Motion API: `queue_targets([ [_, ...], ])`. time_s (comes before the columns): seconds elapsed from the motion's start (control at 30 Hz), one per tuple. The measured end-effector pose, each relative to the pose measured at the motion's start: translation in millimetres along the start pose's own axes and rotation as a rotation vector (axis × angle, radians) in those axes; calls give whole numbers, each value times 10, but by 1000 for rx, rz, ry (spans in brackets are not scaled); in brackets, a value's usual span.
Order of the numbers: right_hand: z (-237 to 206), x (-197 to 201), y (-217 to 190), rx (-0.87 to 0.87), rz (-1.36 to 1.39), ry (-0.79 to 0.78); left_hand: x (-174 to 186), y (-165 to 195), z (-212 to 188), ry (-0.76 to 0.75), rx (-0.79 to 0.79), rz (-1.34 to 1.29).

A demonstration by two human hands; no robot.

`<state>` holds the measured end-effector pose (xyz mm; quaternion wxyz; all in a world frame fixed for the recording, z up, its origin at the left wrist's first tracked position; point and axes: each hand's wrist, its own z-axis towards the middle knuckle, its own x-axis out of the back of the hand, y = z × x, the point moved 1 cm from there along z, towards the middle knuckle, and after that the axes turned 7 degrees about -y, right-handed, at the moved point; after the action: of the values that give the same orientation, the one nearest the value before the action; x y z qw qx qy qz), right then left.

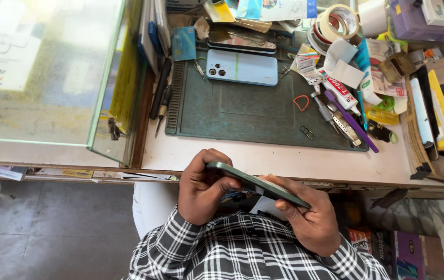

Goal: The person cleans a small component with a white wipe, then places it into the motherboard of a disassembled phone. They connect a ribbon cable and reattach the phone's frame, then inspect the assembly.

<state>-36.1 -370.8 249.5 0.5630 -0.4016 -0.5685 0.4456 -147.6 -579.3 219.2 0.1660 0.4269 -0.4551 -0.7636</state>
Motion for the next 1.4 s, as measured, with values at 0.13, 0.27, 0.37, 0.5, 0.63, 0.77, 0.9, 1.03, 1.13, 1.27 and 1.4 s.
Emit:
queue_targets([
  [0.13, -34, 26, 8, 139, -68, -3, 51, 197, 65, -148, -31, 263],
  [0.27, -32, 27, -29, 181, -81, -58, 69, 390, 50, -262, 28, 406],
  [0.37, -10, 21, -63, 191, -104, -65, 61, 386, 38, -274, 70, 316],
  [0.5, 13, 94, -86, 64, -149, -118, 72, 266, -1, -268, 103, 201],
  [0.63, 5, 144, -90, 8, -146, -132, 71, 175, -83, -213, 162, 190],
  [0.77, -29, 95, -81, 107, -164, -72, 33, 143, -115, -176, 168, 151],
  [0.9, -40, 64, -58, 75, -192, -10, -13, 111, -136, -120, 208, 132],
  [1.03, 13, 158, -61, 28, -169, -103, -12, 61, -148, -91, 231, 71],
  [1.13, 43, 209, -68, -23, -156, -147, 27, 42, -149, -148, 170, 58],
  [1.27, 17, 193, -79, -19, -102, -110, 102, 26, -182, -224, 128, 55],
  [1.4, -47, 162, -117, 44, -180, -113, 169, -24, -236, -281, 8, 142],
])
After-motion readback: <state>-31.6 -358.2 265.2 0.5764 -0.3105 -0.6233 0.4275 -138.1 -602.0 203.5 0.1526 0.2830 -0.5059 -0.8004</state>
